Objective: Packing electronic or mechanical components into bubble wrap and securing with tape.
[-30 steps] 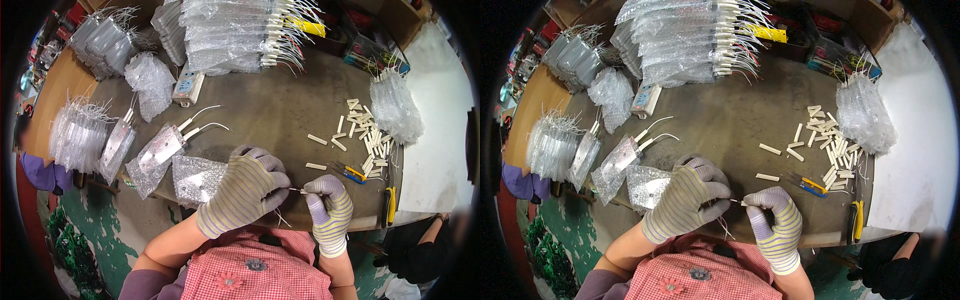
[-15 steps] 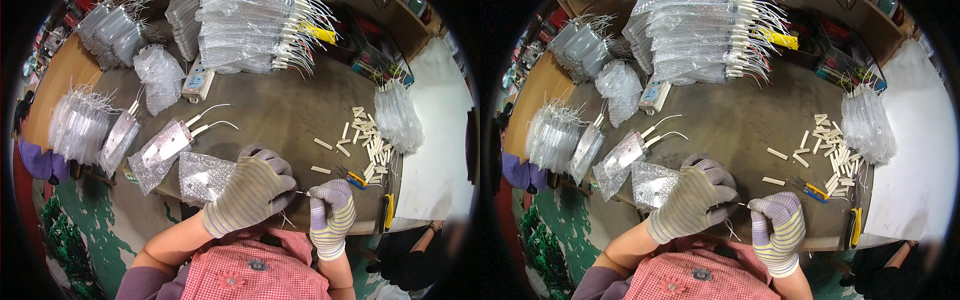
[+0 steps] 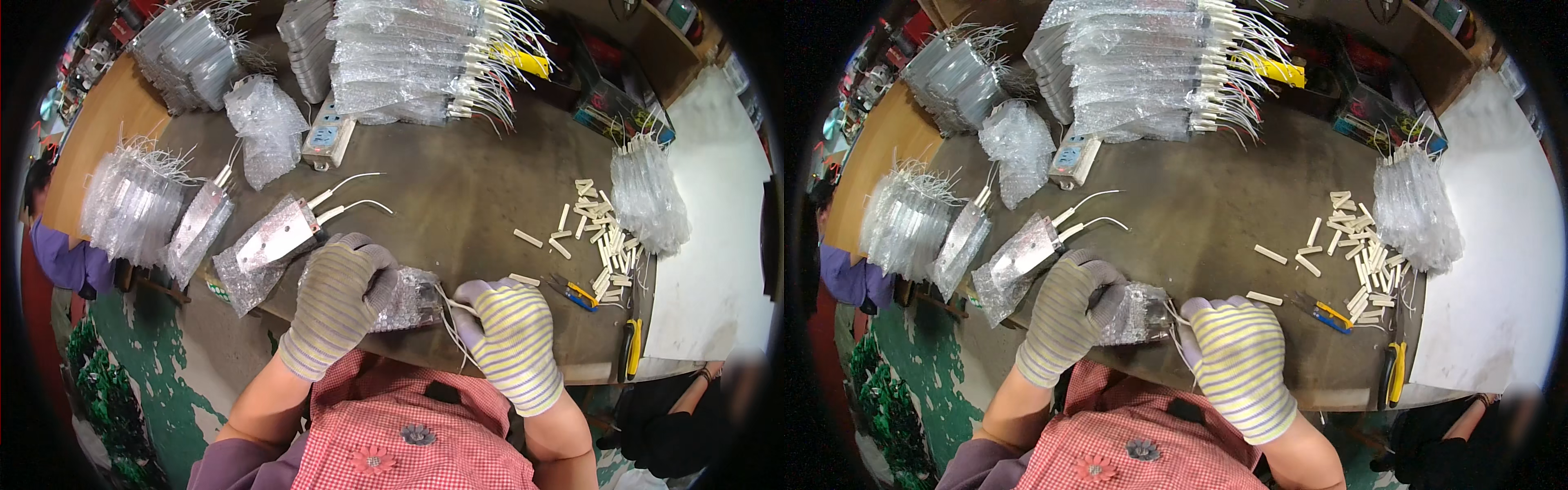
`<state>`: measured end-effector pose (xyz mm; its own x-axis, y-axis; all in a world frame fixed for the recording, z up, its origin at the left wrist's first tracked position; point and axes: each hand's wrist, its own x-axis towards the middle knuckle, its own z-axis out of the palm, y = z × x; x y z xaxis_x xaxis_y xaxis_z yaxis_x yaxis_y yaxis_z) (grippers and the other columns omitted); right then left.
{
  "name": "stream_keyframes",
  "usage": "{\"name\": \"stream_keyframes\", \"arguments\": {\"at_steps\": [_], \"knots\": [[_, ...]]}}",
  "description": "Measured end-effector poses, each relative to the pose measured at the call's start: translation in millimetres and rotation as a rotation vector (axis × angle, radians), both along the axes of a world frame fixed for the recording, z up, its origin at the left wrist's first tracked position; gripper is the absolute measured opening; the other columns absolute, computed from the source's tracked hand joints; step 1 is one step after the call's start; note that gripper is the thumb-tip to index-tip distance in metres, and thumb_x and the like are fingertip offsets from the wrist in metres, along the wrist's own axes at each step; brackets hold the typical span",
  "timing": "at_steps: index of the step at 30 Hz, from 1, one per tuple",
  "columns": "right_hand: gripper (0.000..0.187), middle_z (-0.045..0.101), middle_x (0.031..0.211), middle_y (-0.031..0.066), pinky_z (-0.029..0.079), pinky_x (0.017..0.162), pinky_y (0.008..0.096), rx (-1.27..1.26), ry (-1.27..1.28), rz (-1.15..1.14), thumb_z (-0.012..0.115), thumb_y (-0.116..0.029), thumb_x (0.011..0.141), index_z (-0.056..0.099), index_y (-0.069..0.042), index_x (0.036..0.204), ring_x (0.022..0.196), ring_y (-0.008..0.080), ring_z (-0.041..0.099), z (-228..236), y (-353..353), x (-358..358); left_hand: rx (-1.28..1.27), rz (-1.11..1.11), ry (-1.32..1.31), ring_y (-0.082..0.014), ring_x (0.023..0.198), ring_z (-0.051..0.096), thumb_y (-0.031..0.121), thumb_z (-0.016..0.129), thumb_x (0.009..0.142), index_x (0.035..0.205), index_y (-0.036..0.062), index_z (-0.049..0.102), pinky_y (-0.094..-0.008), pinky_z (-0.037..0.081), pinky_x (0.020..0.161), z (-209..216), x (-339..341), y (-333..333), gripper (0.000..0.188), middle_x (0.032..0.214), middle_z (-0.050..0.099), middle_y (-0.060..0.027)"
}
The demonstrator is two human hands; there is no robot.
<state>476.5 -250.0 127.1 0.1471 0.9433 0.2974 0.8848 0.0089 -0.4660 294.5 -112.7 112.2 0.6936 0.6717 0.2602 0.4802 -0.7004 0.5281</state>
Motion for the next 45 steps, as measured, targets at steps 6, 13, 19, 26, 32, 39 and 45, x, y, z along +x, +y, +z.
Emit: {"name": "stream_keyframes", "arguments": {"at_steps": [6,13,19,26,32,39,45], "knots": [[0.012,0.065,0.073,0.0148,0.051,0.068,0.0458,0.102,0.161,-0.047,0.074,-0.008,0.081,0.066,-0.006,0.089,0.073,0.0355,0.064,-19,17,-8,-0.064,-0.031,-0.165,-0.0365,0.093,0.061,0.008,0.071,0.085,0.093,0.0047,0.066,-0.0462,0.049,0.083,-4,-7,0,0.010,0.095,0.064,-0.0153],[0.014,0.067,0.080,0.0124,0.051,0.070,0.0463,0.272,0.139,-0.001,0.074,-0.008,0.081,0.069,-0.006,0.094,0.076,0.0347,0.065,-27,21,-9,-0.024,-0.140,-0.251,-0.0379,0.096,0.059,0.002,0.065,0.082,0.098,0.0044,0.062,-0.0462,0.049,0.085,-6,-24,1,0.016,0.102,0.060,-0.0171],[0.014,0.065,0.082,0.0122,0.049,0.071,0.0449,0.133,-0.025,0.018,0.072,-0.011,0.082,0.067,-0.008,0.095,0.079,0.0332,0.063,-27,27,-11,0.033,-0.147,-0.096,-0.0378,0.101,0.059,0.015,0.071,0.075,0.103,0.0053,0.062,-0.0474,0.048,0.089,2,-22,-4,0.031,0.108,0.060,-0.0176],[0.015,0.064,0.079,0.0093,0.047,0.069,0.0438,0.219,-0.010,0.013,0.073,-0.009,0.080,0.065,-0.009,0.092,0.074,0.0308,0.062,-7,1,-23,0.210,-0.147,0.232,-0.0320,0.106,0.057,0.046,0.090,0.049,0.124,0.0111,0.066,-0.0512,0.042,0.094,16,-30,-18,0.086,0.108,0.060,-0.0084],[0.016,0.069,0.084,0.0099,0.053,0.071,0.0370,0.079,0.582,-0.089,0.080,-0.008,0.081,0.069,-0.006,0.092,0.077,0.0292,0.067,0,-19,-33,0.458,-0.085,0.144,-0.0248,0.091,0.057,0.043,0.083,0.053,0.111,0.0183,0.073,-0.0450,0.045,0.082,9,-43,-39,0.063,0.097,0.057,-0.0011],[0.008,0.063,0.078,0.0104,0.051,0.064,0.0355,-0.021,0.744,-0.125,0.071,-0.008,0.085,0.065,-0.003,0.087,0.067,0.0252,0.062,4,-23,-31,0.665,-0.171,0.055,-0.0222,0.084,0.053,0.032,0.078,0.067,0.102,0.0229,0.076,-0.0411,0.040,0.075,5,-41,-42,0.036,0.093,0.052,0.0012],[0.008,0.064,0.082,0.0129,0.050,0.064,0.0353,-0.034,0.728,-0.179,0.061,-0.008,0.094,0.066,-0.002,0.092,0.066,0.0241,0.062,-6,-28,-29,0.673,-0.151,-0.019,-0.0225,0.084,0.052,0.030,0.078,0.066,0.099,0.0229,0.077,-0.0414,0.041,0.076,-3,-40,-46,0.034,0.092,0.051,0.0020]]}}
